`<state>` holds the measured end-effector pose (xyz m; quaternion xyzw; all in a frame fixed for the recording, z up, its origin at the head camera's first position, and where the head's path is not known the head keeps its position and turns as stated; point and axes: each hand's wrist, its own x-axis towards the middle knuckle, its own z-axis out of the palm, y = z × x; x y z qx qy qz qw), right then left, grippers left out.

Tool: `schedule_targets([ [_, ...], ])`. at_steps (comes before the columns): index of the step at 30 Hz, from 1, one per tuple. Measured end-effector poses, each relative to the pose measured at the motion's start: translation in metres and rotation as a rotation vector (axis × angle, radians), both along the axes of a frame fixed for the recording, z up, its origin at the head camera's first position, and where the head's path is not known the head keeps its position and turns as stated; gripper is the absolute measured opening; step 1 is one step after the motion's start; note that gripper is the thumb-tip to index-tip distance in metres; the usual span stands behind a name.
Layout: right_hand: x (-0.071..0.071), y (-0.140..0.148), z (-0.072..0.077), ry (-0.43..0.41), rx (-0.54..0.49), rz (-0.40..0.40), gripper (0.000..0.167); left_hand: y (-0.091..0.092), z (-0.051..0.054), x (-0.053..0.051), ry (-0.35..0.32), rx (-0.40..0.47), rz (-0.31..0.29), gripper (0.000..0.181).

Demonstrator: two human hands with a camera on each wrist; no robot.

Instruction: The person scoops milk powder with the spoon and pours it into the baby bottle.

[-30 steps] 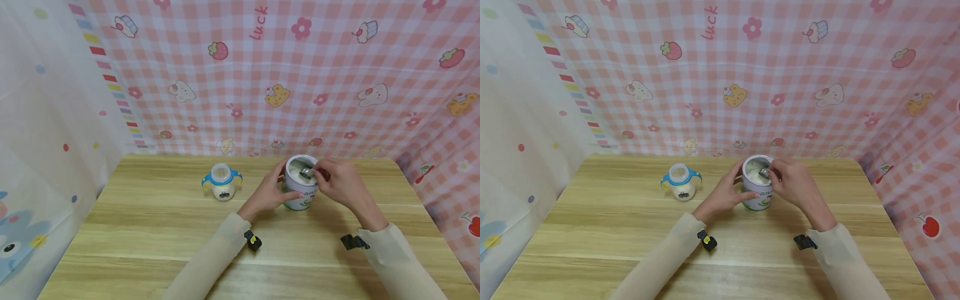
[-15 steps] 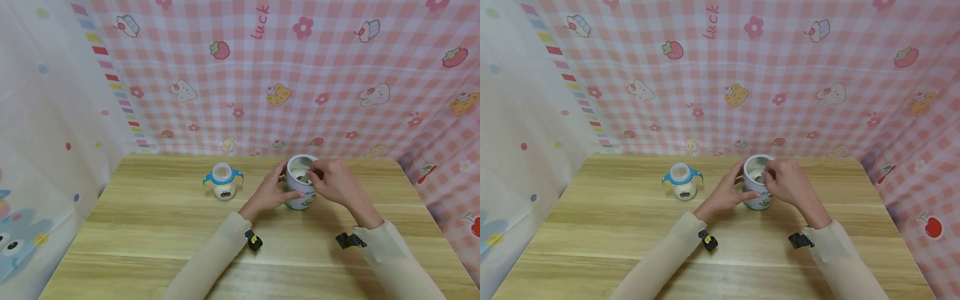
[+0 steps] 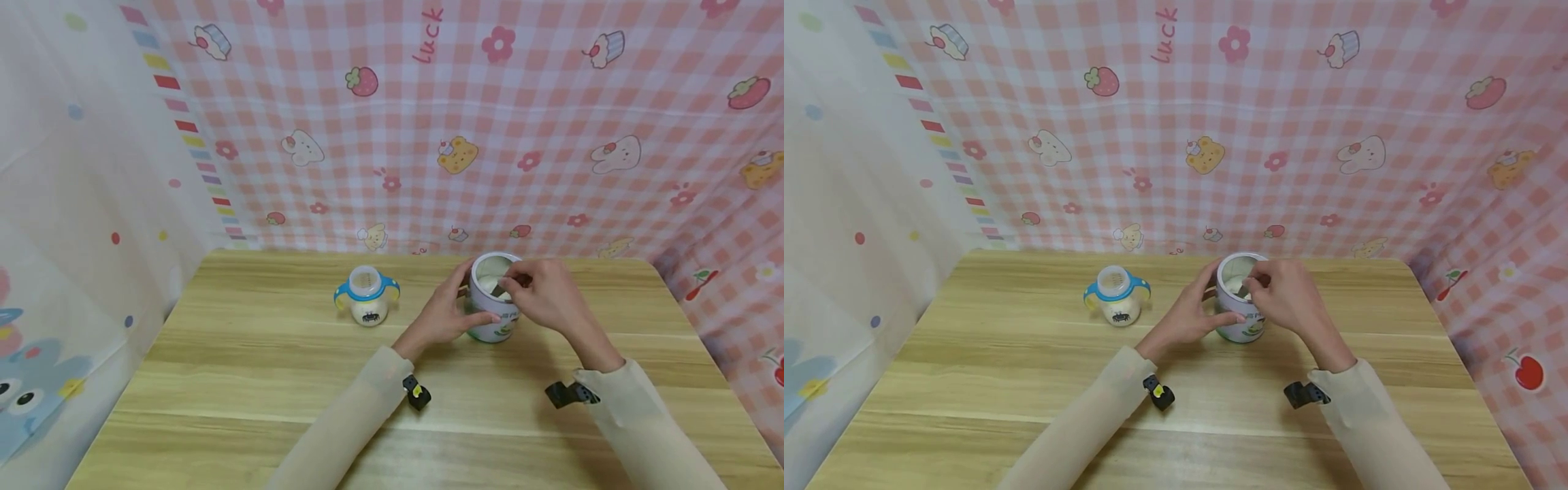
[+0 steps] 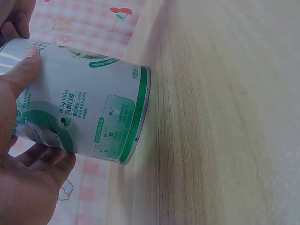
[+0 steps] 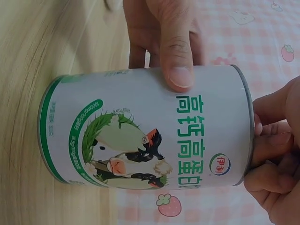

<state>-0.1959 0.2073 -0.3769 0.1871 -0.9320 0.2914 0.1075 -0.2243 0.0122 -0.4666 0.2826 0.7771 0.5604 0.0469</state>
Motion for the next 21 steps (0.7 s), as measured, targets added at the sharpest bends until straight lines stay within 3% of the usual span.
schedule_targets([
  [14,0.005,0.000,0.004,-0.095,-0.174,-0.110,0.017,0.001,-0.002,-0.002,-0.015,-0.004,0.009,0.098],
  [21,0.005,-0.001,0.011,-0.238,-0.236,-0.170,0.020,0.001,-0.001,-0.001,-0.020,-0.009,0.011,0.098],
])
